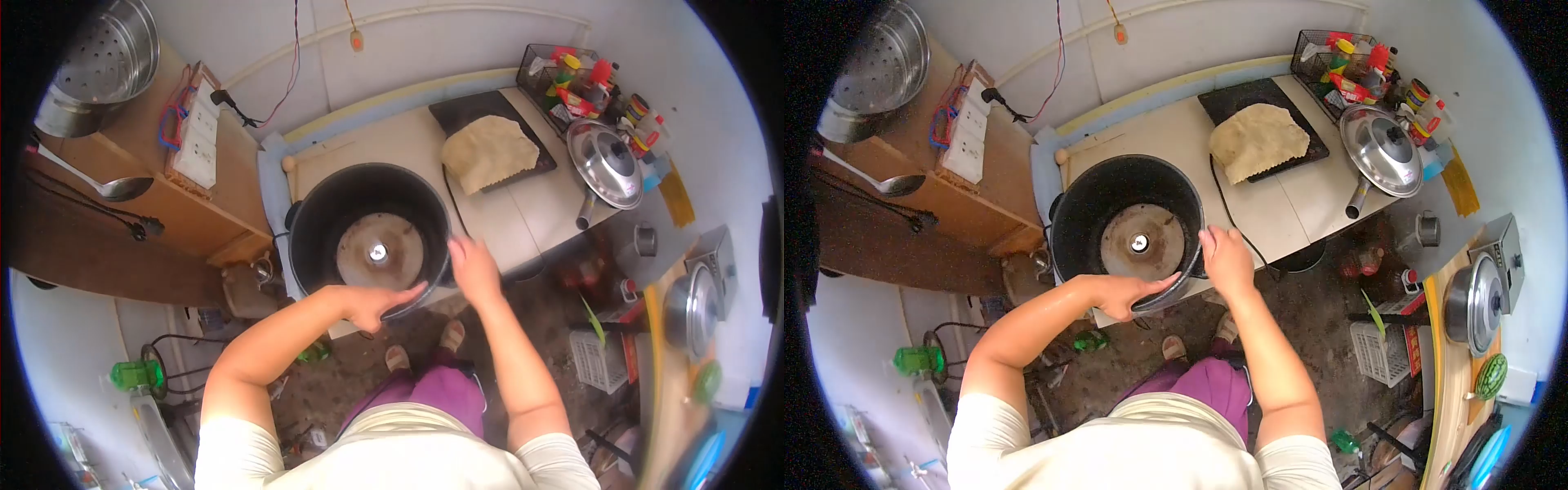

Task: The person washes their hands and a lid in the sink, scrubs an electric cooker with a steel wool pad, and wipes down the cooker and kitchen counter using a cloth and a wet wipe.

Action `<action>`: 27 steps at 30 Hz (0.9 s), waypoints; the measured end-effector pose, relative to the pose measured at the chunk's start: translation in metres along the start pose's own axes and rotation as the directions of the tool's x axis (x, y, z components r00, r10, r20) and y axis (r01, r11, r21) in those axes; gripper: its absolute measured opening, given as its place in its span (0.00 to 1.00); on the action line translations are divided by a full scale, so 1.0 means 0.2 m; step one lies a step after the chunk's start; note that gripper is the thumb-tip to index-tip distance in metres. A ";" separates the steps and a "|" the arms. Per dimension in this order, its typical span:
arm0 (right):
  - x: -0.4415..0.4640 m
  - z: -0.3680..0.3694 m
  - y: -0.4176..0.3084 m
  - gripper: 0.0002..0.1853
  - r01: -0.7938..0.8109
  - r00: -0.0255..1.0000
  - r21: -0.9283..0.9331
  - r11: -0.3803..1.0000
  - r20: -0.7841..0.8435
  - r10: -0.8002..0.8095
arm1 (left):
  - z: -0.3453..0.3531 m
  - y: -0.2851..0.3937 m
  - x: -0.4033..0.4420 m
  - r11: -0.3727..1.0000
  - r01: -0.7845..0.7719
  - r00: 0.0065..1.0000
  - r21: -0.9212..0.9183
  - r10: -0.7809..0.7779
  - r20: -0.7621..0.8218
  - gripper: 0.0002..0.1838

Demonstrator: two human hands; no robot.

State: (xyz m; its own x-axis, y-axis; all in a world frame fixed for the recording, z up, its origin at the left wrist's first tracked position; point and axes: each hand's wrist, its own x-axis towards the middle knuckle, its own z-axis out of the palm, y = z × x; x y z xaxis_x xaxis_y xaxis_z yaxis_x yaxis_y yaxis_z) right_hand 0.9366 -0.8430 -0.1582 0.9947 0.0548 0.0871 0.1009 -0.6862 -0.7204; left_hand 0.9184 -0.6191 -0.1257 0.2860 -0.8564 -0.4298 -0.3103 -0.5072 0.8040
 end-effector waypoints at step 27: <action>0.24 0.05 0.04 0.27 0.148 0.981 0.025 0.989 0.126 -0.150 | 0.09 0.17 0.28 0.962 0.266 0.755 -0.058 -0.245 -0.608 0.30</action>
State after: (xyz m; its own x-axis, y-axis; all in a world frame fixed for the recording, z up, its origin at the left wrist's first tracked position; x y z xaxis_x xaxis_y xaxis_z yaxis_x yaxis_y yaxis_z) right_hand 0.9849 -0.8387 -0.1656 0.9629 0.2478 0.1071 0.2476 -0.6524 -0.7163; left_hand 0.9081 -0.6861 -0.1292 0.8434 -0.4636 -0.2718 -0.1701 -0.7101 0.6832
